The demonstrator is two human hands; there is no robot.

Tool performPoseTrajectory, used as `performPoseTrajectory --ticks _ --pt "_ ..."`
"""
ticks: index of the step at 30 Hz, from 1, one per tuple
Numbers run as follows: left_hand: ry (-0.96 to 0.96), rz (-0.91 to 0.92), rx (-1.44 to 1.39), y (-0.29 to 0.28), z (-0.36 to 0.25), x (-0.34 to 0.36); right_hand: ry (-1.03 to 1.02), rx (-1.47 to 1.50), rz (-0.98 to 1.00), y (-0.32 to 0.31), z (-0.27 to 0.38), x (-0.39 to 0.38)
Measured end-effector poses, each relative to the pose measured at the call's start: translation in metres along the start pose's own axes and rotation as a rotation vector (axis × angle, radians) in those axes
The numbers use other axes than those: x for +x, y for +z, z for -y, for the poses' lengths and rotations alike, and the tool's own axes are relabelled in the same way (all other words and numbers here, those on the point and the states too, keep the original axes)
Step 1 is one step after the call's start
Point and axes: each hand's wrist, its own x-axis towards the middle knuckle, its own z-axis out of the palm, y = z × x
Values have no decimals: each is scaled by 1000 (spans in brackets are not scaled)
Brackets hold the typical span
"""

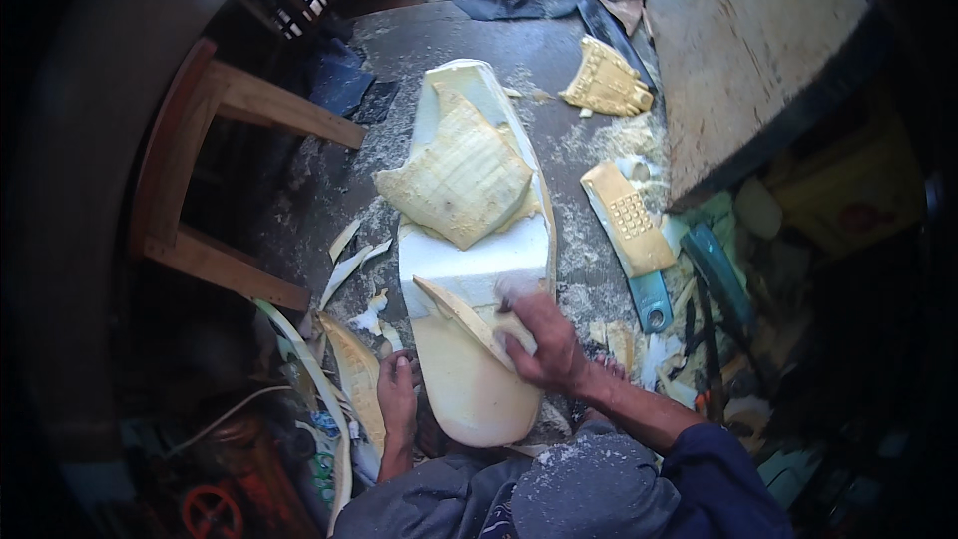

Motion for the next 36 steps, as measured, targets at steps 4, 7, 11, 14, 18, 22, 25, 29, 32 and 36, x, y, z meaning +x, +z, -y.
performPoseTrajectory --ticks 4,7,11,14,18,22,25,29,32,36 --pt "-3 -18 -41 8 19 10 -167 -421 75 0 -33 75" --pt "34 -38 65 11 30 14 -222 -719 237 20 -61 109" --pt "4 -19 6 6 43 14 87 -449 322 31 -74 127" --pt "-66 -17 -86 4 50 10 235 69 20 18 -63 125" --pt "-123 65 -75 4 48 2 251 31 -268 -2 -47 97" --pt "-63 -1 88 10 34 -4 497 -75 -218 -1 -58 80" --pt "-32 -72 92 14 17 -5 220 -489 -201 1 -88 118" --pt "437 -224 341 16 -11 -8 490 -352 1 -4 -105 174" --pt "785 -194 469 18 -34 -4 650 162 229 -13 -84 187" --pt "883 -57 493 26 -66 20 453 250 420 -71 -19 185"
